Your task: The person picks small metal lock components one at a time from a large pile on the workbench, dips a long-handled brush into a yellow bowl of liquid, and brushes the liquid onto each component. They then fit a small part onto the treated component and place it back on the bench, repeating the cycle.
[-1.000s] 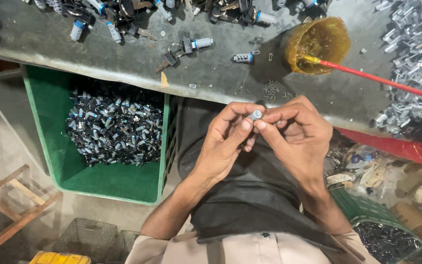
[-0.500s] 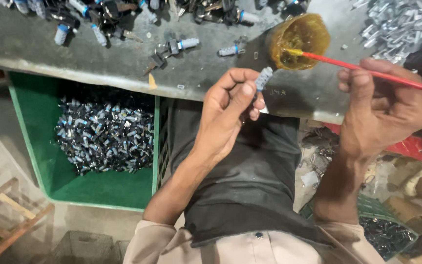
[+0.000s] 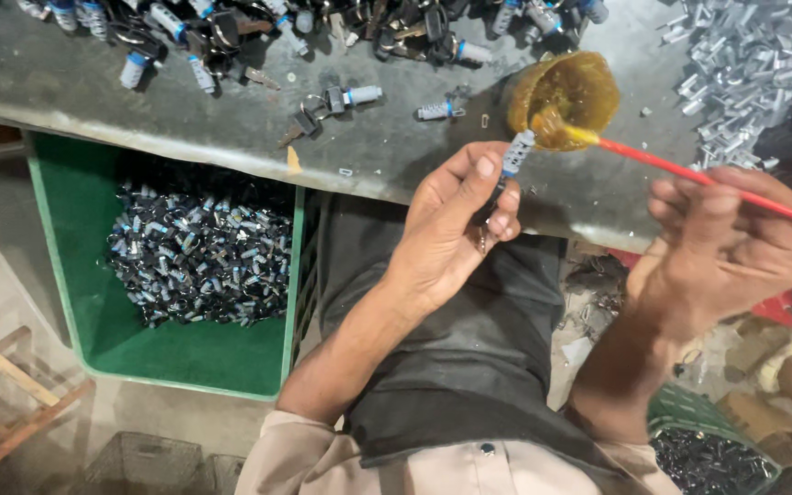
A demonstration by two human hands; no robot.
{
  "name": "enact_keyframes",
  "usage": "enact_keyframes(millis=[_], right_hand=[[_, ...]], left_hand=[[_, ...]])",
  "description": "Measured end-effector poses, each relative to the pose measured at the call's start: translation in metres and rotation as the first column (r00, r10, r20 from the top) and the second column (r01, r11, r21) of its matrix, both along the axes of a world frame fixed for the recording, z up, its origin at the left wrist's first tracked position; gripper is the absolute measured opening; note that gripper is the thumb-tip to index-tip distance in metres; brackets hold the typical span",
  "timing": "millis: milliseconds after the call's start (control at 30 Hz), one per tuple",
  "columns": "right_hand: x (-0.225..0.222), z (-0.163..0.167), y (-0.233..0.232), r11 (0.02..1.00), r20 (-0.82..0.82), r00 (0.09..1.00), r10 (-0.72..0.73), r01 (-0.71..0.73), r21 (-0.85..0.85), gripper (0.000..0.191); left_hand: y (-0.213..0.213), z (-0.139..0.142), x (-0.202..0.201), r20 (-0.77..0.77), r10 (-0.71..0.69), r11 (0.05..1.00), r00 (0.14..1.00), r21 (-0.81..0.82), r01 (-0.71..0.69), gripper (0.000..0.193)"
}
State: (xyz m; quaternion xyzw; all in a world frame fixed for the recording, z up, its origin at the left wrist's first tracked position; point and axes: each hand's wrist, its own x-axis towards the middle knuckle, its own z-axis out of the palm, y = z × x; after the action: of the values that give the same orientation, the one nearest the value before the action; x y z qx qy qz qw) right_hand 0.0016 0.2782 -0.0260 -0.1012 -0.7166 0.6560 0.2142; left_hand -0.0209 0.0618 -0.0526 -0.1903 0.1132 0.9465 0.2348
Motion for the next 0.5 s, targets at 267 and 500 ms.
enact_keyframes(millis=[267,500], right_hand=[[-0.008,0.014,-0.011,0.991,0.012,1.000,0.013,-0.014,0.130,0.017],[-0.027,0.044,-0.018,0.924,0.539,0.813,0.219,-0.350,0.152,0.022]], left_hand=[[-0.005,0.022,-0.008,-0.043,-0.006,0.999,0.999,-0.033,0.004,0.023],[-0.125,0.088,-0.001,0.126,-0.861,-0.391,0.493,-0.782,-0.484,0.022]])
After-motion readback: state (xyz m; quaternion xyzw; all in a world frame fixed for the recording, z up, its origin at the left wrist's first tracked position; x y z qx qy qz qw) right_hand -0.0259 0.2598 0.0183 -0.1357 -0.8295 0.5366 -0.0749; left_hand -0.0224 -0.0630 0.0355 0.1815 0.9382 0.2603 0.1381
